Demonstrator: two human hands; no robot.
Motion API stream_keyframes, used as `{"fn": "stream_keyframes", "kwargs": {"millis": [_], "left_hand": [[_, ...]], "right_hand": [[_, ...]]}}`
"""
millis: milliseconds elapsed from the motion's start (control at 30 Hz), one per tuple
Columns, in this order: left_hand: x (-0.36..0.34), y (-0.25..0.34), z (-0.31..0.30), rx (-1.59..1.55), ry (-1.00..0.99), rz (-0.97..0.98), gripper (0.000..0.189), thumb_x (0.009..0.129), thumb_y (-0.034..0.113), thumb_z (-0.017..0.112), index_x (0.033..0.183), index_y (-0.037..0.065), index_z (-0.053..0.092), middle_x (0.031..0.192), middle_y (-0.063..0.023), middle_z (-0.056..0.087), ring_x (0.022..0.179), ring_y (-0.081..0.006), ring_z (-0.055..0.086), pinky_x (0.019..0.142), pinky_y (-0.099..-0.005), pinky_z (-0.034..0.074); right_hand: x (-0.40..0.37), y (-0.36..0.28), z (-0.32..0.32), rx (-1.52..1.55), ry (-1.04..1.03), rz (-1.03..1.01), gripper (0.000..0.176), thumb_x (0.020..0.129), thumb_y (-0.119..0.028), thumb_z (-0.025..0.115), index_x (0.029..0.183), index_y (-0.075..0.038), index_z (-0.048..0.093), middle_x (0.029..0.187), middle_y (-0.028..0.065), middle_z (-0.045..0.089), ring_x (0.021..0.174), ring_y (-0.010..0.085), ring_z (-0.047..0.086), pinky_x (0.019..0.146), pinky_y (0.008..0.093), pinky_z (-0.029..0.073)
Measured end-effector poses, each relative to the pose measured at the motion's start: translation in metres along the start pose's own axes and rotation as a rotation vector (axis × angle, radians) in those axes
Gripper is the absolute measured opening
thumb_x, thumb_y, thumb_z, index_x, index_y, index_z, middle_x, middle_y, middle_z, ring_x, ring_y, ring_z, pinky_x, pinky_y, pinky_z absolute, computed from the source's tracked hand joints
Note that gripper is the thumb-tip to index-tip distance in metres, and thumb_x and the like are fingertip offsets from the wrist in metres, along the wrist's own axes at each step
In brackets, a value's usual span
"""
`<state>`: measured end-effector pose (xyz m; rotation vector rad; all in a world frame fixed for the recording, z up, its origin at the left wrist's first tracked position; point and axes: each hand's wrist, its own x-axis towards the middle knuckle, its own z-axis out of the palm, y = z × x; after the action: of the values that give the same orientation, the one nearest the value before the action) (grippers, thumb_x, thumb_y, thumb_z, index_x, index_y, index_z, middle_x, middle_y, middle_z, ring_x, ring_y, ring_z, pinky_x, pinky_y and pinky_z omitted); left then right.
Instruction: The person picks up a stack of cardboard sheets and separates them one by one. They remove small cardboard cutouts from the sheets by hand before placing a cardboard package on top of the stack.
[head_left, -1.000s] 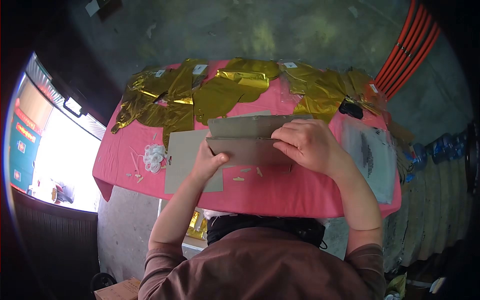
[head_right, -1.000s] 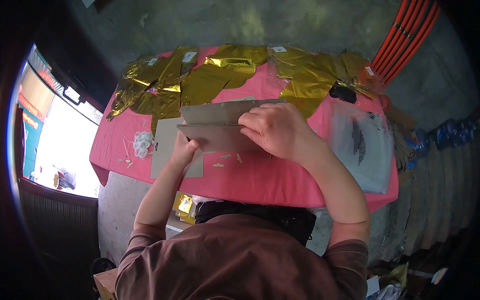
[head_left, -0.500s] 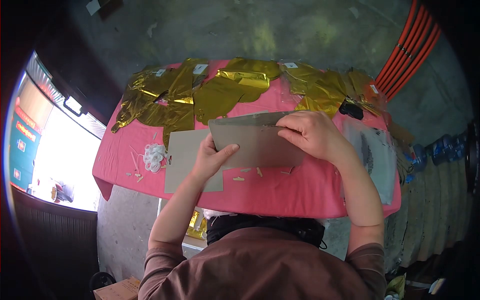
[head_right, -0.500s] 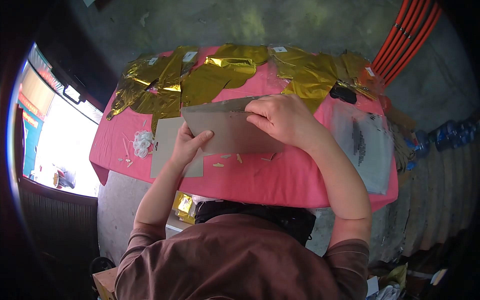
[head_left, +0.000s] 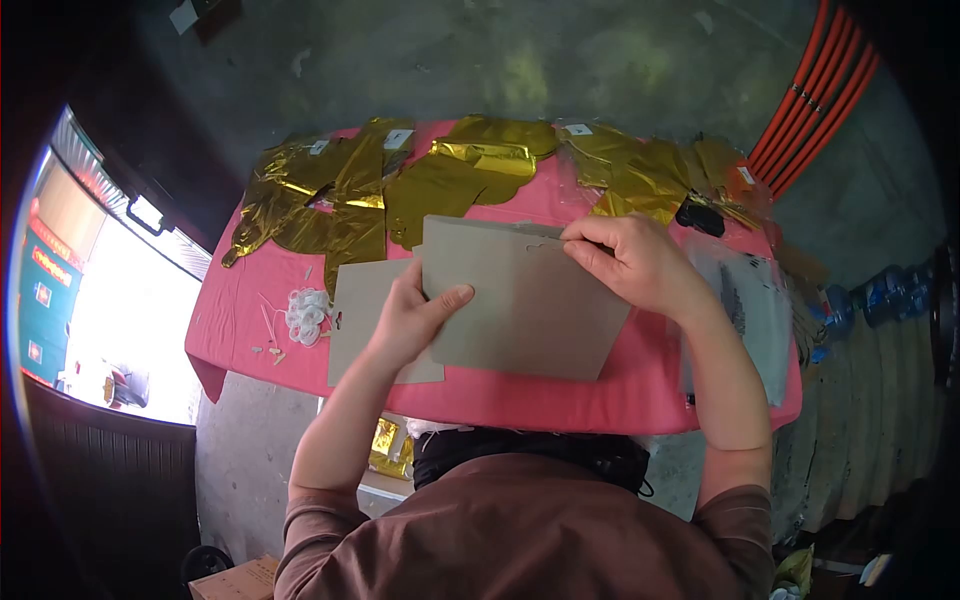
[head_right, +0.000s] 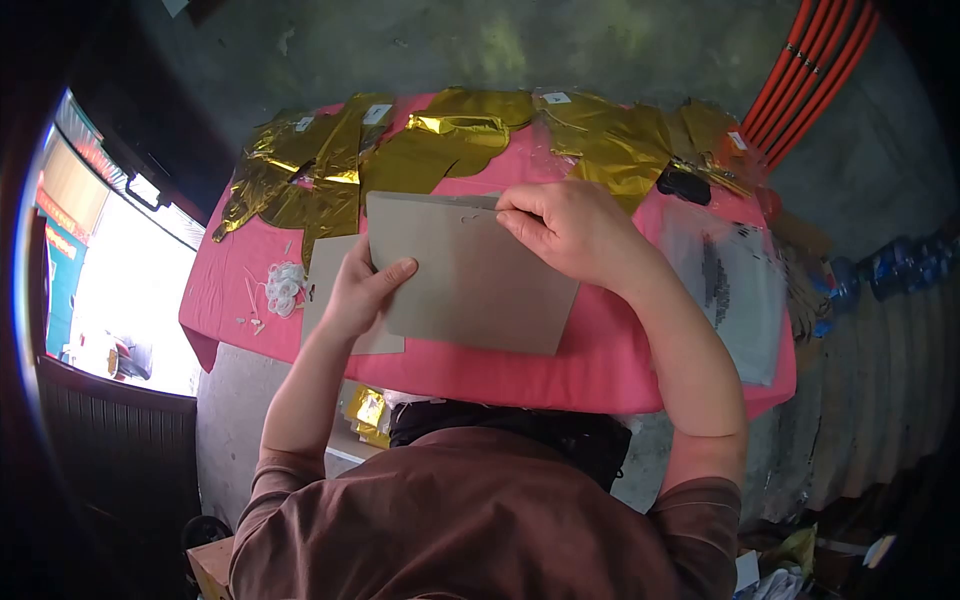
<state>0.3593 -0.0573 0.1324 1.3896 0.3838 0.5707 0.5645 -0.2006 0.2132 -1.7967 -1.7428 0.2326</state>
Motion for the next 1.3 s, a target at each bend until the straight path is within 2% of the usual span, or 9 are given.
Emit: {"fn": "stream_keyframes", "kwargs": {"millis": [133, 200, 233, 300, 400, 500, 800, 1033, 1300], "left_hand": [[0.009, 0.031, -0.014, 0.171, -0.037, -0.141, 0.051, 0.076, 0.016, 0.066, 0.117, -0.003, 0.042, 0.107, -0.0110, 0.056, 0.093, -0.0150, 0.055, 0.080, -0.0278, 0.046], [0.020, 0.038, -0.025, 0.221, -0.231, -0.274, 0.051, 0.075, 0.013, 0.066, 0.118, -0.003, 0.043, 0.107, -0.0110, 0.056, 0.094, -0.0159, 0.056, 0.081, -0.0282, 0.045], [0.026, 0.039, -0.027, 0.221, -0.233, -0.277, 0.051, 0.075, 0.013, 0.066, 0.118, -0.003, 0.043, 0.107, -0.0110, 0.056, 0.094, -0.0159, 0.056, 0.081, -0.0282, 0.045], [0.037, 0.036, -0.033, 0.279, -0.344, -0.359, 0.050, 0.074, 0.010, 0.065, 0.118, -0.001, 0.044, 0.106, -0.0102, 0.056, 0.094, -0.0164, 0.055, 0.082, -0.0295, 0.044], [0.060, 0.023, -0.044, 0.362, -0.477, -0.491, 0.051, 0.073, 0.010, 0.064, 0.119, 0.001, 0.044, 0.106, -0.0086, 0.056, 0.095, -0.0170, 0.055, 0.083, -0.0301, 0.043], [0.078, 0.015, -0.045, 0.488, -0.574, -0.587, 0.052, 0.072, 0.013, 0.066, 0.118, 0.002, 0.045, 0.105, -0.0070, 0.057, 0.095, -0.0164, 0.054, 0.083, -0.0294, 0.043], [0.104, -0.022, -0.049, 0.565, -0.722, -0.600, 0.048, 0.070, 0.016, 0.069, 0.112, 0.002, 0.051, 0.102, -0.0053, 0.058, 0.092, -0.0143, 0.054, 0.082, -0.0276, 0.043], [0.106, -0.028, -0.049, 0.537, -0.744, -0.533, 0.050, 0.069, 0.016, 0.070, 0.113, 0.002, 0.050, 0.101, -0.0049, 0.058, 0.092, -0.0135, 0.054, 0.081, -0.0272, 0.043], [0.099, -0.025, -0.051, 0.538, -0.695, -0.483, 0.049, 0.069, 0.016, 0.070, 0.112, 0.003, 0.051, 0.099, -0.0047, 0.058, 0.091, -0.0127, 0.054, 0.081, -0.0271, 0.043]], "right_hand": [[-0.002, 0.020, 0.017, 0.279, -0.102, 0.098, 0.015, 0.084, -0.014, 0.053, 0.087, 0.000, 0.058, 0.067, 0.0005, 0.057, 0.061, 0.0076, 0.052, 0.056, 0.0225, 0.042], [-0.005, 0.036, 0.035, 0.511, -0.175, 0.110, 0.015, 0.085, -0.013, 0.052, 0.084, 0.000, 0.059, 0.068, -0.0038, 0.055, 0.060, 0.0025, 0.048, 0.053, 0.0192, 0.038], [-0.007, 0.040, 0.043, 0.514, -0.174, 0.113, 0.015, 0.085, -0.013, 0.052, 0.084, 0.000, 0.059, 0.068, -0.0038, 0.055, 0.060, 0.0025, 0.048, 0.053, 0.0192, 0.038], [-0.011, 0.044, 0.059, 0.810, -0.293, 0.358, 0.011, 0.084, -0.012, 0.053, 0.082, -0.003, 0.059, 0.069, -0.0039, 0.054, 0.057, 0.0016, 0.047, 0.050, 0.0176, 0.036], [-0.016, 0.043, 0.080, 1.002, -0.250, 0.541, 0.008, 0.083, -0.012, 0.054, 0.080, -0.005, 0.058, 0.067, -0.0037, 0.054, 0.054, 0.0015, 0.046, 0.045, 0.0162, 0.032], [-0.019, 0.057, 0.098, 0.971, -0.336, 0.600, 0.008, 0.082, -0.012, 0.055, 0.081, -0.005, 0.057, 0.067, -0.0032, 0.055, 0.053, 0.0017, 0.047, 0.040, 0.0157, 0.028], [-0.025, 0.080, 0.111, 1.175, -0.406, 0.685, 0.009, 0.080, -0.012, 0.057, 0.082, -0.003, 0.057, 0.068, 0.0019, 0.058, 0.045, 0.0037, 0.045, 0.034, 0.0163, 0.024], [-0.025, 0.084, 0.111, 1.223, -0.453, 0.659, 0.011, 0.081, -0.011, 0.055, 0.087, -0.002, 0.055, 0.070, 0.0039, 0.060, 0.048, 0.0049, 0.050, 0.033, 0.0158, 0.025], [-0.026, 0.081, 0.110, 1.222, -0.416, 0.665, 0.012, 0.083, -0.012, 0.055, 0.087, -0.001, 0.056, 0.070, 0.0032, 0.059, 0.043, 0.0033, 0.045, 0.033, 0.0156, 0.024]]}}
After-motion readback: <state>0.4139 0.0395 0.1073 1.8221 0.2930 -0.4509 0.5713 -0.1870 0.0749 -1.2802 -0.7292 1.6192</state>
